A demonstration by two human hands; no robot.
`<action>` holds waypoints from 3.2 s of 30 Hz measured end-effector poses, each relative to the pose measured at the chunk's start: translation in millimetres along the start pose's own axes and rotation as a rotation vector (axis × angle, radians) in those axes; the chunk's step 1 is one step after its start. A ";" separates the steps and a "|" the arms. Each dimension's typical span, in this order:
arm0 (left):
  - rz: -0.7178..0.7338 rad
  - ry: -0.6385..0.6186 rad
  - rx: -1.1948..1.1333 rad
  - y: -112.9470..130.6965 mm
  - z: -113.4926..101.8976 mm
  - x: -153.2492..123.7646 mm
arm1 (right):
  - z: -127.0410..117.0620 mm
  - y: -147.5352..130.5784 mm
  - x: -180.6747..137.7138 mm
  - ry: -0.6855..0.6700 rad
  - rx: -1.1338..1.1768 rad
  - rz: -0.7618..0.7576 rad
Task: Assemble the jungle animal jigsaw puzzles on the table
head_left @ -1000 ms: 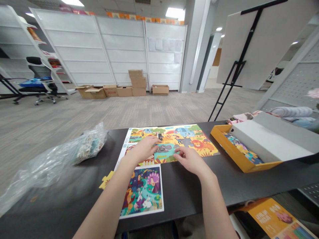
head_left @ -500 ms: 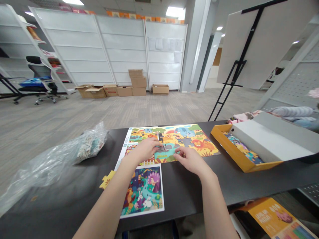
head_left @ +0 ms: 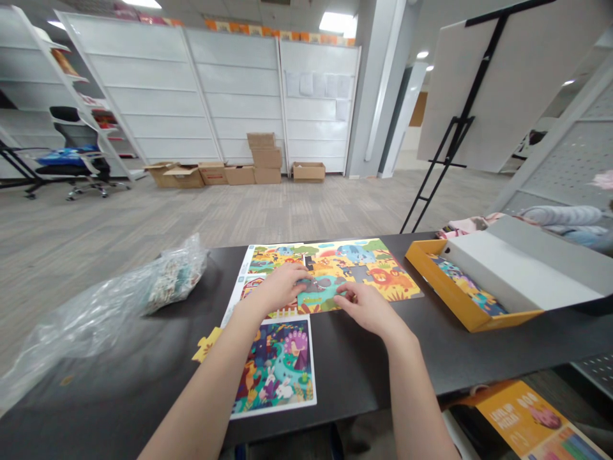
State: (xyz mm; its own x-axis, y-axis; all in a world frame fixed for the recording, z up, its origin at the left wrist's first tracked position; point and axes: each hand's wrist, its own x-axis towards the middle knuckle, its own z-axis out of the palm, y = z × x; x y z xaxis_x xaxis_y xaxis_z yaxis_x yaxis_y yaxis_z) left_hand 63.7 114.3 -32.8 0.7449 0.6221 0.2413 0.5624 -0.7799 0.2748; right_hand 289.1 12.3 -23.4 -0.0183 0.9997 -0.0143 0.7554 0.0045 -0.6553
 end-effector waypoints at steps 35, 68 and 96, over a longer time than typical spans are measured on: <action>-0.557 -0.064 0.047 -33.0 -36.0 -35.4 | -3.1 0.4 -3.1 -0.020 0.008 -0.014; -0.191 -0.016 0.062 -32.0 -16.1 37.1 | -5.2 -1.8 -3.6 -0.028 0.035 0.006; -0.130 -0.056 0.084 -29.5 -8.0 34.0 | -6.7 -4.1 -4.6 -0.036 0.037 0.014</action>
State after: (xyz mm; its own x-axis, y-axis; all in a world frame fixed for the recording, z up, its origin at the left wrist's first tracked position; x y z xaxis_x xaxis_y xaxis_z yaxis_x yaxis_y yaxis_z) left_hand 69.6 159.0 -25.2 0.6816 0.7150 0.1557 0.6816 -0.6978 0.2205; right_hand 290.4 7.8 -15.6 -0.0320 0.9982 -0.0508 0.7310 -0.0113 -0.6823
